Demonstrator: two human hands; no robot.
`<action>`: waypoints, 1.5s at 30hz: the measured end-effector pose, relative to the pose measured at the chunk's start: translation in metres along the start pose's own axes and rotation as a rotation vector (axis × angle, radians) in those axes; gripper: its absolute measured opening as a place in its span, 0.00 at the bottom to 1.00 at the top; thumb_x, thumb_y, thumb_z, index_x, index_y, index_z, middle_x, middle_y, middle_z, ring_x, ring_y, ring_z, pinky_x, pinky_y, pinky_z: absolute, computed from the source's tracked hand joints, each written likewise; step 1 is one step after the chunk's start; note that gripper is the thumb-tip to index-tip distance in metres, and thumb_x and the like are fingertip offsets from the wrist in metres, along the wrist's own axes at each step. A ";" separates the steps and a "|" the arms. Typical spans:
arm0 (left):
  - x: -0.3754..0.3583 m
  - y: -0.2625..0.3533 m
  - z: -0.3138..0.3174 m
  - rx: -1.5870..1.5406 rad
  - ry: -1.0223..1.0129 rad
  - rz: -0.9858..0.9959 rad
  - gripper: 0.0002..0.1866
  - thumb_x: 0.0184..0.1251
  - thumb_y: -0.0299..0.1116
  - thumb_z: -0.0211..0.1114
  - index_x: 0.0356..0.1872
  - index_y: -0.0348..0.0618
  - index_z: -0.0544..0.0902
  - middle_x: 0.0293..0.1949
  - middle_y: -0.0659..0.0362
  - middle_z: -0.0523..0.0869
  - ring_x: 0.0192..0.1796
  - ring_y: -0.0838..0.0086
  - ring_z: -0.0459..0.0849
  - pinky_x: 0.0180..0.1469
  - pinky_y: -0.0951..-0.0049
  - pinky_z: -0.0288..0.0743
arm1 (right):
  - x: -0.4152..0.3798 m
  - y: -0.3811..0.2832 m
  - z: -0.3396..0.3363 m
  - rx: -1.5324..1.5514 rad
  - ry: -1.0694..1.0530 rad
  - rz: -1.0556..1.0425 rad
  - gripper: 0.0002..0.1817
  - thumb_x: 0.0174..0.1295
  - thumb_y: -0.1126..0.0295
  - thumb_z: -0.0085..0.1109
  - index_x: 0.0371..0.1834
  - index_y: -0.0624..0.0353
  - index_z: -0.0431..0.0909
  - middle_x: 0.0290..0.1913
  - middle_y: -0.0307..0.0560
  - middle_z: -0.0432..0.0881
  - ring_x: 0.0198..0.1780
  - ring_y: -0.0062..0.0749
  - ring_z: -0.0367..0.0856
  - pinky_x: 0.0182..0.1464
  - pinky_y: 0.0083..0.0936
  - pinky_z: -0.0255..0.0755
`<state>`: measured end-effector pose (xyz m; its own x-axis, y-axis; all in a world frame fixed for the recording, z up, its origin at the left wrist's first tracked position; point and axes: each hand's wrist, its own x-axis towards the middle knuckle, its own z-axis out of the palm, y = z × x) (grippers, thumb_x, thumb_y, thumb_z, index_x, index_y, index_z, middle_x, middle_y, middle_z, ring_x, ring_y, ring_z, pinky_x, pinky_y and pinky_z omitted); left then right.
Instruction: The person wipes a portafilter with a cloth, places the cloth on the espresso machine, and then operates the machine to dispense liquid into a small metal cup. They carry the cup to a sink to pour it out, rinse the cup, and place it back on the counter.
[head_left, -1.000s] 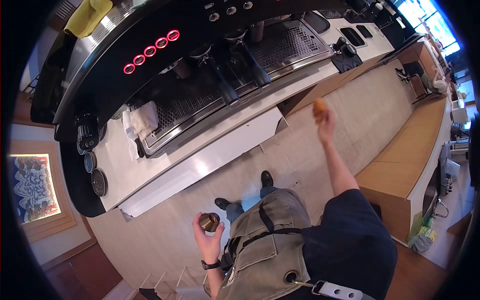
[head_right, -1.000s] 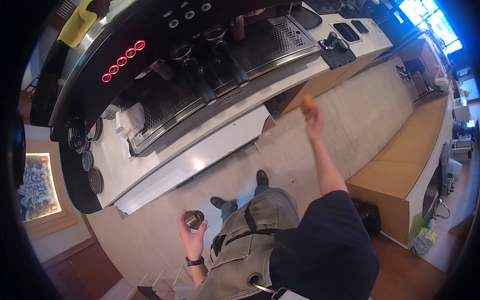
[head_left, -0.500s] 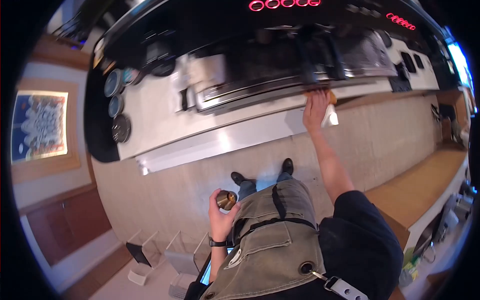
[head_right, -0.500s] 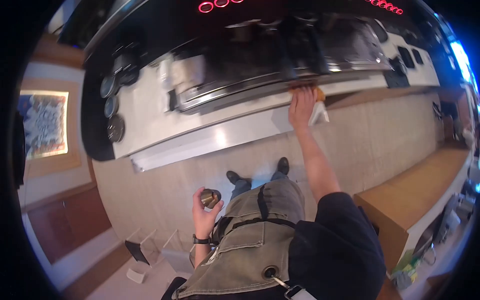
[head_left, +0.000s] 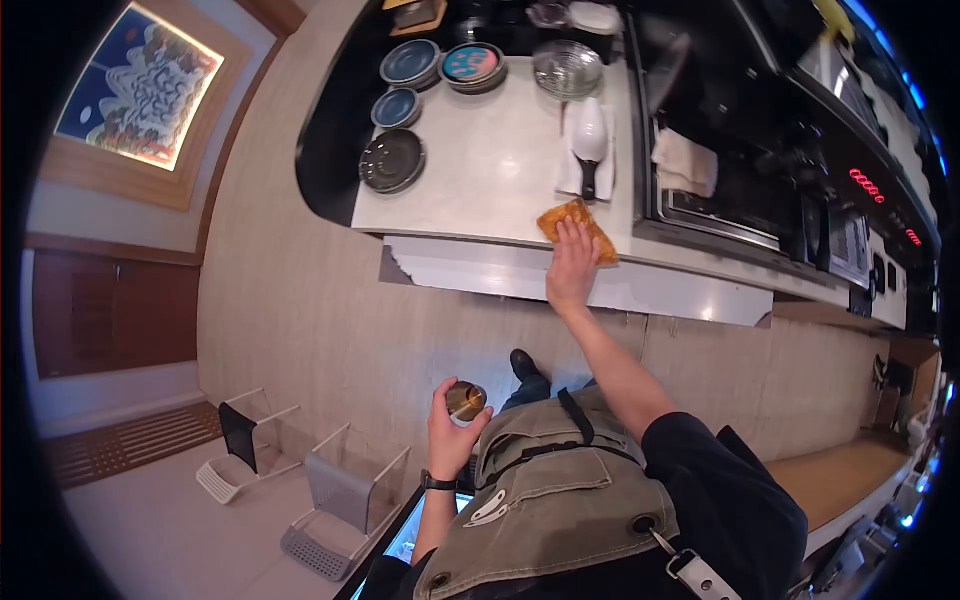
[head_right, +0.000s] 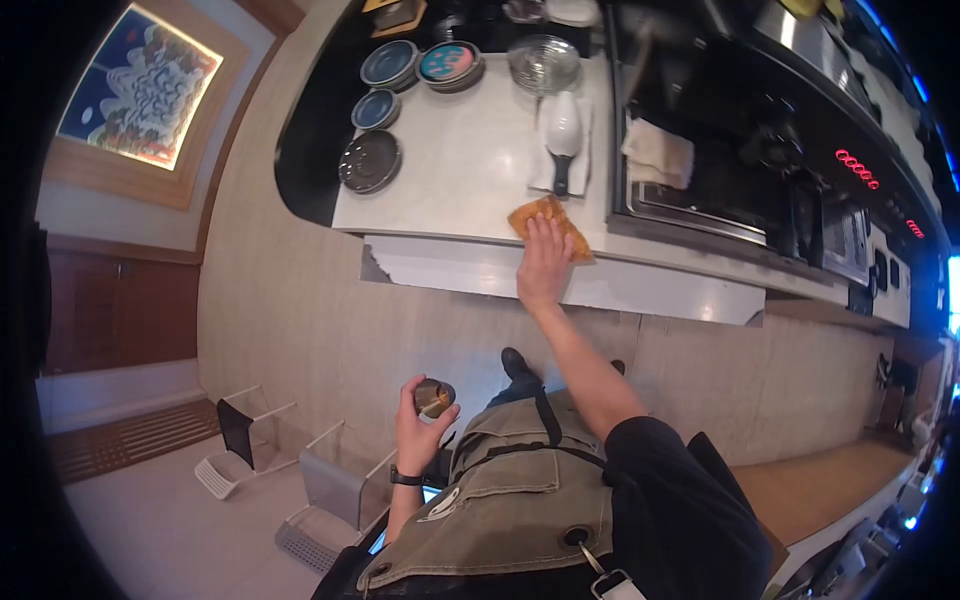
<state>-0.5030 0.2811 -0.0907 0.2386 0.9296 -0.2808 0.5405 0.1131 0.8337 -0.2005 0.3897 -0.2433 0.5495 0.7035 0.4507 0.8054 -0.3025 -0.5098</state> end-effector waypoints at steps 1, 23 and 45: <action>0.002 -0.006 -0.011 -0.013 0.015 -0.011 0.39 0.56 0.33 0.83 0.67 0.38 0.73 0.53 0.49 0.86 0.55 0.60 0.87 0.61 0.62 0.79 | 0.003 -0.018 0.012 -0.007 -0.010 -0.011 0.22 0.77 0.72 0.49 0.73 0.55 0.73 0.76 0.44 0.73 0.81 0.42 0.63 0.83 0.50 0.47; 0.004 -0.067 -0.057 -0.136 0.061 -0.159 0.37 0.58 0.29 0.80 0.68 0.39 0.71 0.55 0.50 0.83 0.55 0.64 0.84 0.62 0.64 0.78 | 0.034 -0.129 0.106 0.110 -0.278 -0.716 0.34 0.66 0.74 0.55 0.78 0.48 0.69 0.80 0.37 0.69 0.81 0.38 0.65 0.81 0.41 0.60; 0.002 -0.056 0.029 0.182 -0.341 -0.069 0.36 0.52 0.24 0.73 0.66 0.36 0.72 0.54 0.45 0.83 0.57 0.52 0.84 0.62 0.59 0.78 | -0.073 0.375 -0.179 -0.521 0.256 0.527 0.20 0.79 0.65 0.48 0.68 0.58 0.76 0.63 0.60 0.79 0.68 0.55 0.74 0.72 0.52 0.65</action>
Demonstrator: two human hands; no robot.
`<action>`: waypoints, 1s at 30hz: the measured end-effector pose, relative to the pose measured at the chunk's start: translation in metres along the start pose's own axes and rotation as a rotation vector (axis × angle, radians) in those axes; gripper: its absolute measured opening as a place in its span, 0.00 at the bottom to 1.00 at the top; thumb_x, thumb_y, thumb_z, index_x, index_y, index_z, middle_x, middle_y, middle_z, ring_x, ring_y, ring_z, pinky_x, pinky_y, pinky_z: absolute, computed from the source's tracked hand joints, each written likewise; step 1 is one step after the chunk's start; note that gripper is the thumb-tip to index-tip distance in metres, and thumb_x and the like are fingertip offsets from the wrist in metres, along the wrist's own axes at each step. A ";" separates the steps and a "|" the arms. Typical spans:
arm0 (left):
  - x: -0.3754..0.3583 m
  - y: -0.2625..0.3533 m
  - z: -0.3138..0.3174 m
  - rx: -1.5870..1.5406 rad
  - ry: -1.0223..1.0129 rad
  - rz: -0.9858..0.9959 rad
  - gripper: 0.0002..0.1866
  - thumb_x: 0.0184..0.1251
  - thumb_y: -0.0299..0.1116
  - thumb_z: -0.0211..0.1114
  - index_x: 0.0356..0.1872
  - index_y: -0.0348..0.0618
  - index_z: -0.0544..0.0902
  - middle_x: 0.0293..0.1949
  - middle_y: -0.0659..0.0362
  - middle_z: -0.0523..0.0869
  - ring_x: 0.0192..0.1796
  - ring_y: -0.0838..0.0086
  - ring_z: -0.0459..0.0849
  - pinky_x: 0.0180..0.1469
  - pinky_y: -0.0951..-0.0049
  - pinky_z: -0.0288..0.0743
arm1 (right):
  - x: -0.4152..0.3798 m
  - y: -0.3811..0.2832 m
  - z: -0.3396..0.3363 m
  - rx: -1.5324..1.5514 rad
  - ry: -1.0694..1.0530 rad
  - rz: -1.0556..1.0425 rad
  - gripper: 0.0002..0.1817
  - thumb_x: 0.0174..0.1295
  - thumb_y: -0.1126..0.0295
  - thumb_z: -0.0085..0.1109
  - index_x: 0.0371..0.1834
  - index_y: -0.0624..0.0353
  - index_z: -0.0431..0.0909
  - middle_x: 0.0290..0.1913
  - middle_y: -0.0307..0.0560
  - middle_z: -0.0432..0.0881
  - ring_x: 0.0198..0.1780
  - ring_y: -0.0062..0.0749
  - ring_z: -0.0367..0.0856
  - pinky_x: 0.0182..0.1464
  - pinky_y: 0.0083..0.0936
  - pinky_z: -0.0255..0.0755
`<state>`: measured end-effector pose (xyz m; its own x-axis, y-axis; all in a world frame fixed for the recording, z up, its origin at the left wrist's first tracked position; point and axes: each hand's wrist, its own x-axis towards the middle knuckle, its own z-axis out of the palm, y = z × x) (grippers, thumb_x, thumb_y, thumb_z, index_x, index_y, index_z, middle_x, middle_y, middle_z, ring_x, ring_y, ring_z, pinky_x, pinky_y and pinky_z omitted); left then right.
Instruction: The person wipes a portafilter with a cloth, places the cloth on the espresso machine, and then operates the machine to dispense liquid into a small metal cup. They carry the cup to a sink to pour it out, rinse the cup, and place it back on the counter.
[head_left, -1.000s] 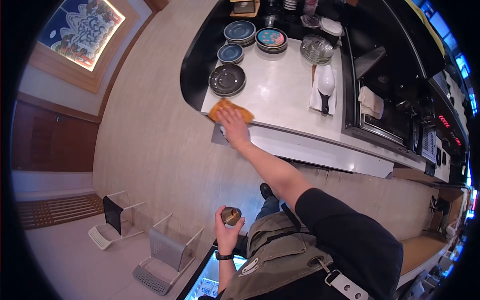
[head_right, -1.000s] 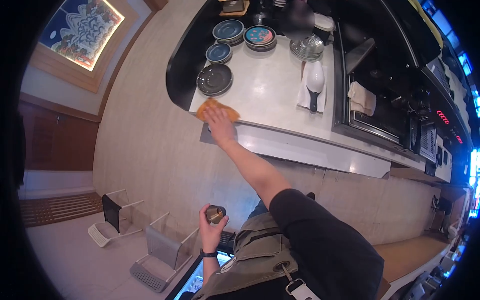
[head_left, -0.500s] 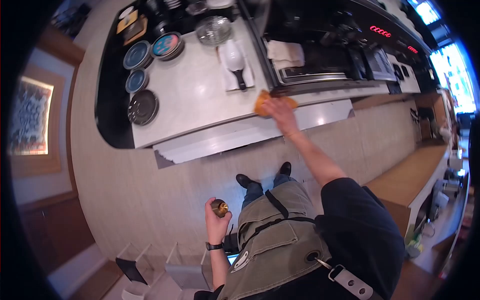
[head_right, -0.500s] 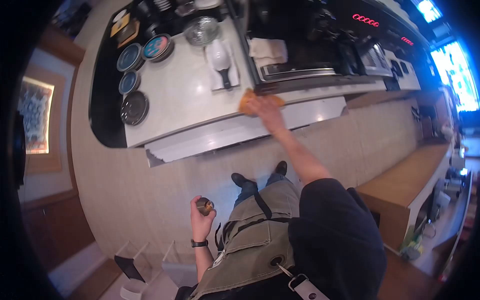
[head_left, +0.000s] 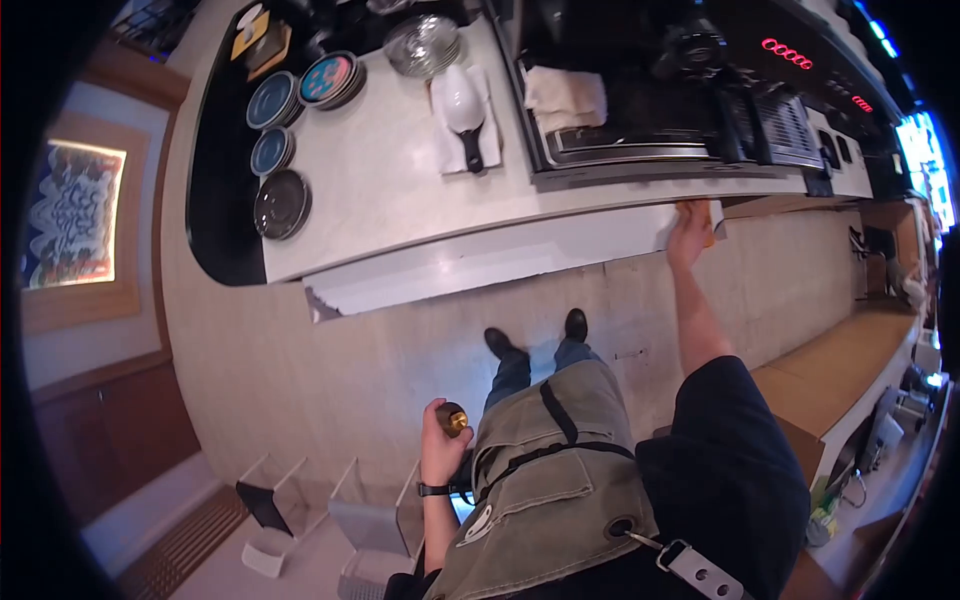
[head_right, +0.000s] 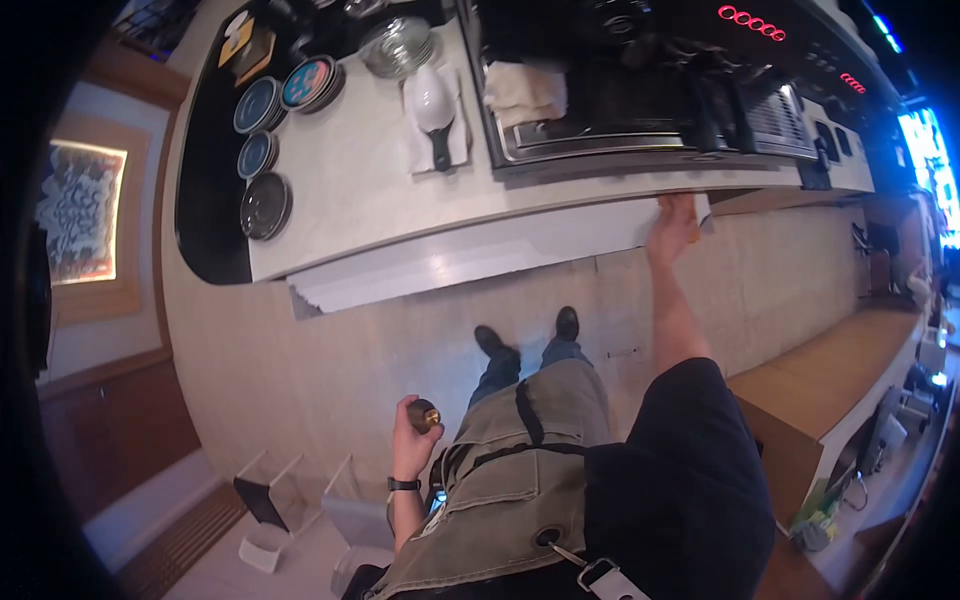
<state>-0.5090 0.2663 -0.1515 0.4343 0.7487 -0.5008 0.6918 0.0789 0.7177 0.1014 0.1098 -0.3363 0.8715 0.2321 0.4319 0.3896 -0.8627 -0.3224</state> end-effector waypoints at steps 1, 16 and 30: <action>-0.006 -0.003 0.000 -0.006 0.014 -0.024 0.36 0.53 0.25 0.74 0.66 0.36 0.72 0.55 0.45 0.83 0.57 0.52 0.84 0.62 0.60 0.78 | -0.022 -0.053 0.000 0.158 -0.038 0.030 0.18 0.79 0.64 0.47 0.65 0.59 0.77 0.61 0.60 0.80 0.67 0.56 0.73 0.72 0.55 0.63; -0.018 -0.016 -0.027 -0.065 0.135 -0.108 0.36 0.55 0.25 0.74 0.67 0.37 0.71 0.54 0.46 0.84 0.57 0.56 0.84 0.63 0.61 0.77 | -0.318 -0.524 -0.021 0.603 -0.928 -1.140 0.32 0.71 0.70 0.46 0.81 0.58 0.65 0.84 0.49 0.62 0.86 0.42 0.54 0.87 0.42 0.45; 0.063 0.096 0.063 0.096 -0.162 0.163 0.36 0.54 0.24 0.73 0.67 0.39 0.71 0.52 0.49 0.85 0.53 0.59 0.85 0.60 0.62 0.79 | -0.013 -0.053 -0.076 0.175 -0.586 -0.736 0.31 0.70 0.74 0.51 0.79 0.54 0.67 0.81 0.46 0.68 0.84 0.40 0.60 0.86 0.45 0.49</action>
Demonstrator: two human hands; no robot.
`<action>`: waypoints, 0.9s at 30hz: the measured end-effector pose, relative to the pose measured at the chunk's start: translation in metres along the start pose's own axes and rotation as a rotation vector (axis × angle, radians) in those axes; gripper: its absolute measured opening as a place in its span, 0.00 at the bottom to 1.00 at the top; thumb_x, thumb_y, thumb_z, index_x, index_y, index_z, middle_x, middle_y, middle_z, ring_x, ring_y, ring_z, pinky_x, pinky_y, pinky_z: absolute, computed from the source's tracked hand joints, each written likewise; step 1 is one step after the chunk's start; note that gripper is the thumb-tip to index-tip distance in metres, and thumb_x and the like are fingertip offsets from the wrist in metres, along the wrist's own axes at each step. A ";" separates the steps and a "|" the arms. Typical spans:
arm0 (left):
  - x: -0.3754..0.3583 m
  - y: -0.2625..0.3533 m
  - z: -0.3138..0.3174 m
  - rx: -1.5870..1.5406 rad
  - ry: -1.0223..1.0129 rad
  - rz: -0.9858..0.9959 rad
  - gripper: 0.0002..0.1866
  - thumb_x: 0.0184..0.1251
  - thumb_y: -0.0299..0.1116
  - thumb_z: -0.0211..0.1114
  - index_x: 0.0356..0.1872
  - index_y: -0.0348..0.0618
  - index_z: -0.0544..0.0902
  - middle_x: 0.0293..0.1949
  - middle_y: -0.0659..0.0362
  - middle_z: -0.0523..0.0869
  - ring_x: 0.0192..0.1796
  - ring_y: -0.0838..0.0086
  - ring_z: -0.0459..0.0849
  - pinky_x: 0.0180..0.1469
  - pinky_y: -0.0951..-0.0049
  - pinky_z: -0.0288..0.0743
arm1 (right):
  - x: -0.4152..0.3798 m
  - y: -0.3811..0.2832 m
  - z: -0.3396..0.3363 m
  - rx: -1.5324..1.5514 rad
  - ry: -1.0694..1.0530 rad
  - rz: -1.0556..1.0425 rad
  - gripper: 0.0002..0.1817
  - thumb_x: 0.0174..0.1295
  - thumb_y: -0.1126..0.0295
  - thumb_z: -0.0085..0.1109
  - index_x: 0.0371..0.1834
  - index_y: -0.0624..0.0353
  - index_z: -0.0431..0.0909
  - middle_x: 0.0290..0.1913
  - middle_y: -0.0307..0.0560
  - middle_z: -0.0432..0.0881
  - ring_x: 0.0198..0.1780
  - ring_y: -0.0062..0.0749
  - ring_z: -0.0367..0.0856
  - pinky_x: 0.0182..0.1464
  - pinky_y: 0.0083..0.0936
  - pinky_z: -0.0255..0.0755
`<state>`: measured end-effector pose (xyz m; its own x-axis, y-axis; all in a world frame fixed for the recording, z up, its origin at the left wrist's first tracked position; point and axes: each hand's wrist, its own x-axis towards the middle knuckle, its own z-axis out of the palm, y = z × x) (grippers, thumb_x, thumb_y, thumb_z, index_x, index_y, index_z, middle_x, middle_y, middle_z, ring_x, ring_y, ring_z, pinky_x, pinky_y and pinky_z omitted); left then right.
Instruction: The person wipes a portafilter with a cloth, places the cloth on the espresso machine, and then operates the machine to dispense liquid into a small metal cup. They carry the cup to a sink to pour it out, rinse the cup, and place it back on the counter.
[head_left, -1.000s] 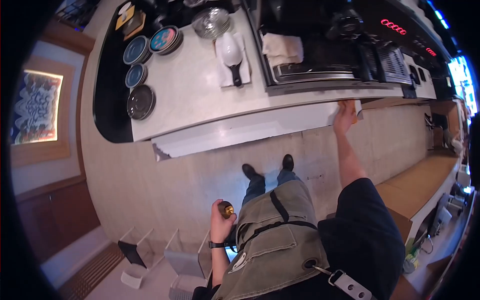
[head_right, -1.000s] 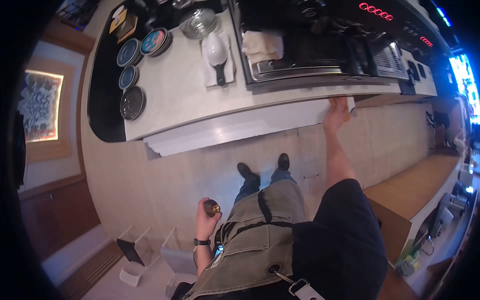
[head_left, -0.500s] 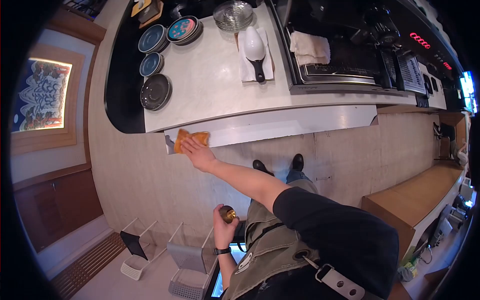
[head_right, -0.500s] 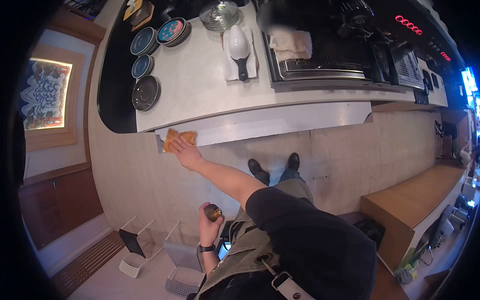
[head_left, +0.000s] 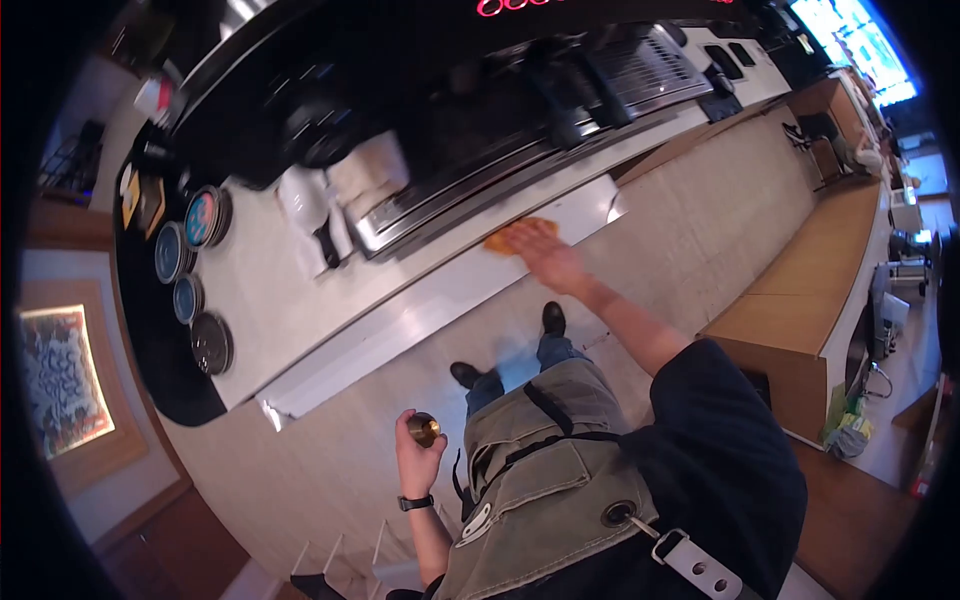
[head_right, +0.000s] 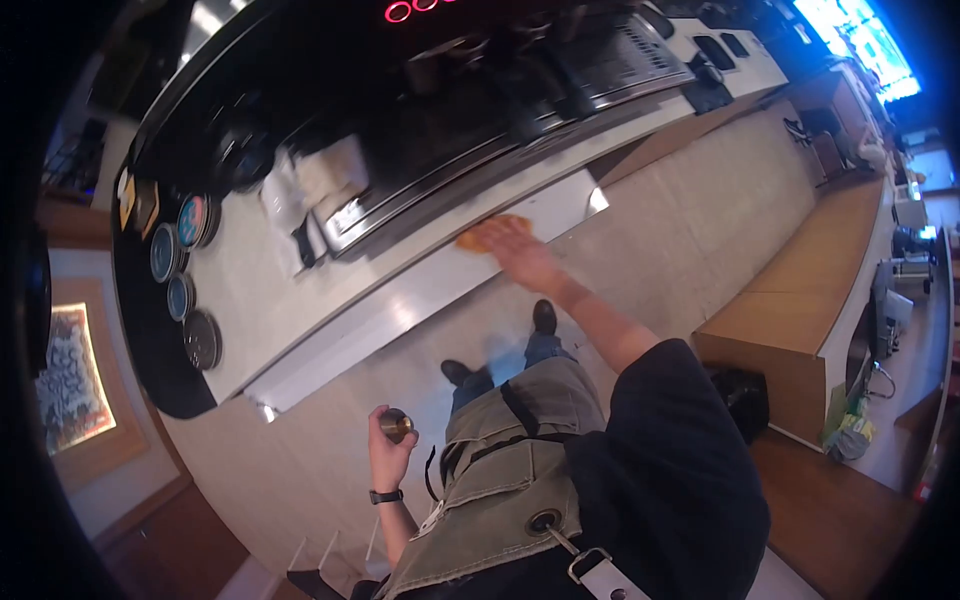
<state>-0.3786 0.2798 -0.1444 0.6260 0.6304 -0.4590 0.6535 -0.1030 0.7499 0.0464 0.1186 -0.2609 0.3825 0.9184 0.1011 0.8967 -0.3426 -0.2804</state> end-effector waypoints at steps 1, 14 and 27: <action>0.007 0.006 0.013 0.001 -0.007 0.026 0.36 0.54 0.23 0.74 0.66 0.38 0.71 0.52 0.48 0.85 0.53 0.59 0.85 0.60 0.61 0.79 | -0.011 0.031 -0.014 -0.024 0.045 0.066 0.30 0.70 0.75 0.50 0.78 0.55 0.68 0.80 0.46 0.68 0.83 0.40 0.61 0.85 0.44 0.52; 0.044 0.167 0.178 0.101 -0.125 0.108 0.36 0.53 0.25 0.76 0.66 0.38 0.71 0.53 0.47 0.86 0.55 0.59 0.87 0.59 0.62 0.81 | -0.097 0.306 -0.160 0.402 1.026 0.852 0.20 0.75 0.76 0.57 0.69 0.60 0.77 0.64 0.57 0.84 0.63 0.45 0.85 0.64 0.32 0.75; 0.077 0.209 0.209 0.206 -0.277 0.229 0.37 0.53 0.30 0.77 0.66 0.38 0.71 0.57 0.43 0.83 0.59 0.51 0.85 0.63 0.58 0.78 | -0.055 0.161 -0.102 1.123 0.687 0.635 0.22 0.71 0.85 0.49 0.66 0.60 0.79 0.67 0.51 0.82 0.71 0.45 0.78 0.75 0.41 0.70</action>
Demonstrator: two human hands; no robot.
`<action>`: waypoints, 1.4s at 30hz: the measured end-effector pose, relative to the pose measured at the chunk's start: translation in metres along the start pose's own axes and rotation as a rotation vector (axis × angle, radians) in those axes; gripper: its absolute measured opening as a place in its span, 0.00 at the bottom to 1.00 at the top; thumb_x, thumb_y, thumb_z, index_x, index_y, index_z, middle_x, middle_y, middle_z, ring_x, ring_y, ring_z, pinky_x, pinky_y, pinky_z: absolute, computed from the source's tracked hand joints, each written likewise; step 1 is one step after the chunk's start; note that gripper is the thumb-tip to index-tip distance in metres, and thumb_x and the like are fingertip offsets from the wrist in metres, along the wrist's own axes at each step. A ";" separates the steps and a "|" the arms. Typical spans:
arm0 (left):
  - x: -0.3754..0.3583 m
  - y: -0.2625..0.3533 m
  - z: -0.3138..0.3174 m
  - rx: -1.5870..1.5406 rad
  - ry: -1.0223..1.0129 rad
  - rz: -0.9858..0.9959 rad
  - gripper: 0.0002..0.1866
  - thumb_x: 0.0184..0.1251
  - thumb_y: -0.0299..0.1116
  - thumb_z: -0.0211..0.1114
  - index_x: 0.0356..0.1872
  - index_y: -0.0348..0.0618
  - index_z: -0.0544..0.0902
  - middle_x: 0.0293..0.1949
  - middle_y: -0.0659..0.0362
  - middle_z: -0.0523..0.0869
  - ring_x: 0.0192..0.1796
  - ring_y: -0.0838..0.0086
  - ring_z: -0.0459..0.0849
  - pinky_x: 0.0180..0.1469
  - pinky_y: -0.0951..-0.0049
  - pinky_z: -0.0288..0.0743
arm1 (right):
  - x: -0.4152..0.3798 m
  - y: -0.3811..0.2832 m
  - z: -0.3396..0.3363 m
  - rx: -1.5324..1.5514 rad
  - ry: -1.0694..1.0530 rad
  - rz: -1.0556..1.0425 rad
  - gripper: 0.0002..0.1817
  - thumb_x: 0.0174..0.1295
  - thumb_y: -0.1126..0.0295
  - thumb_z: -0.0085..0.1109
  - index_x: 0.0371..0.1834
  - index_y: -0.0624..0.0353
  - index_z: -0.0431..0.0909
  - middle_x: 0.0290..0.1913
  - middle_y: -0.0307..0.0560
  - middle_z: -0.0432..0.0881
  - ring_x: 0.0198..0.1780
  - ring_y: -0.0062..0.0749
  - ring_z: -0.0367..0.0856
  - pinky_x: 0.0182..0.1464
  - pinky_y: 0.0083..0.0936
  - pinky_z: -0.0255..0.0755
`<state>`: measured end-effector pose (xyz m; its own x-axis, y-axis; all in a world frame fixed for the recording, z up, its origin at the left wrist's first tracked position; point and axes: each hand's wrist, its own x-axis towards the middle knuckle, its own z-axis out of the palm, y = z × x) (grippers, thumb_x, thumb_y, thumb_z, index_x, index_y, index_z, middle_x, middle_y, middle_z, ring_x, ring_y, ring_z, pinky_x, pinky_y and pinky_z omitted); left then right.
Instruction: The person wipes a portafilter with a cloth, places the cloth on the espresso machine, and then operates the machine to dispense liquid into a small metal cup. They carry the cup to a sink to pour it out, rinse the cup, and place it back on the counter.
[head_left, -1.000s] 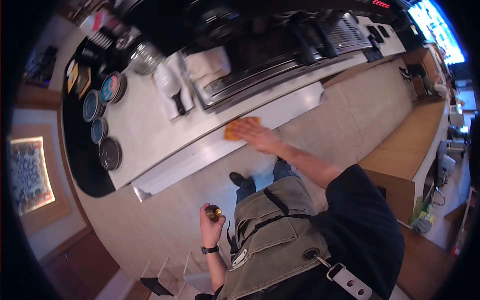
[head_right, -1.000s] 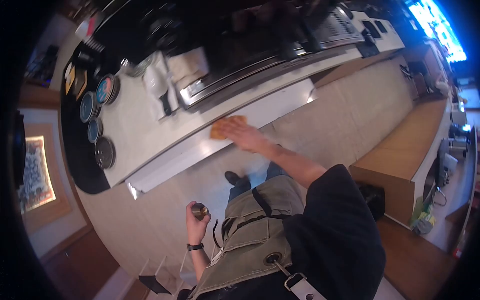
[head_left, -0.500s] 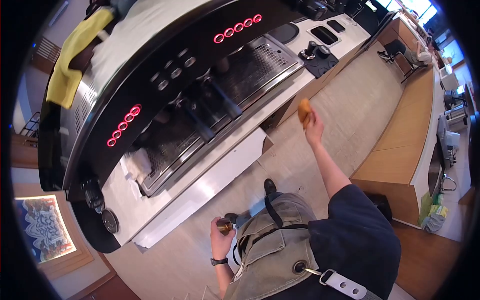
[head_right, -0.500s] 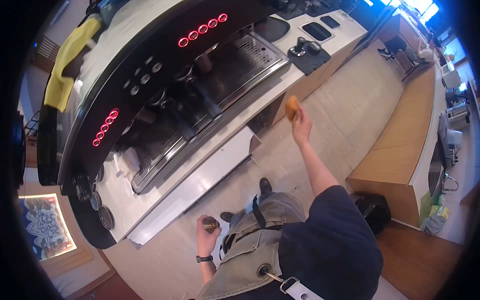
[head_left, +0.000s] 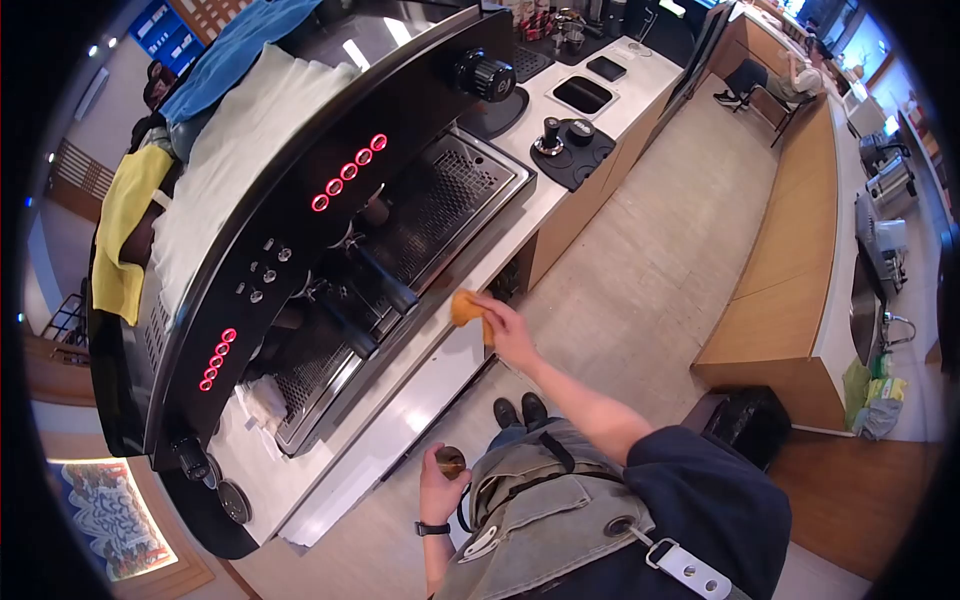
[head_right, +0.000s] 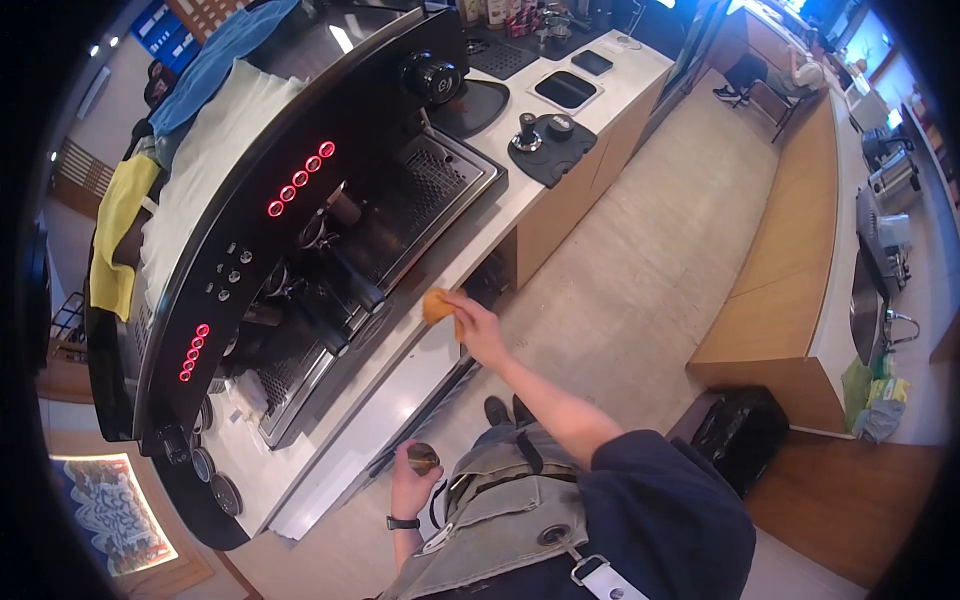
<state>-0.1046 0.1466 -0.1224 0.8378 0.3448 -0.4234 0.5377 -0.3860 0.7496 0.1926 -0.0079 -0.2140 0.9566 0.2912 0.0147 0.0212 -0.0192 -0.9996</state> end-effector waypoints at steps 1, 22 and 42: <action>0.011 0.012 0.001 0.024 -0.023 0.013 0.37 0.53 0.30 0.77 0.66 0.37 0.71 0.58 0.43 0.83 0.60 0.51 0.84 0.63 0.57 0.78 | -0.007 0.000 -0.006 0.198 0.010 0.247 0.21 0.74 0.83 0.48 0.67 0.60 0.79 0.67 0.50 0.82 0.69 0.43 0.80 0.74 0.41 0.71; 0.206 0.278 0.030 -0.081 0.583 0.506 0.38 0.58 0.36 0.81 0.70 0.41 0.75 0.55 0.53 0.82 0.58 0.64 0.83 0.61 0.65 0.78 | 0.043 -0.047 -0.293 0.969 0.010 0.452 0.29 0.78 0.53 0.57 0.76 0.54 0.69 0.68 0.43 0.80 0.66 0.37 0.80 0.67 0.41 0.75; 0.262 0.402 0.199 -0.322 0.850 0.550 0.13 0.77 0.25 0.62 0.58 0.32 0.79 0.58 0.47 0.85 0.63 0.64 0.83 0.67 0.64 0.75 | 0.104 -0.060 -0.554 1.145 0.431 0.313 0.24 0.79 0.64 0.53 0.75 0.54 0.68 0.67 0.44 0.80 0.66 0.38 0.81 0.67 0.41 0.76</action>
<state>0.3498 -0.0880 -0.0333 0.5499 0.7241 0.4163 -0.0497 -0.4691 0.8817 0.4518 -0.5063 -0.1388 0.8965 0.0856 -0.4347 -0.2802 0.8696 -0.4066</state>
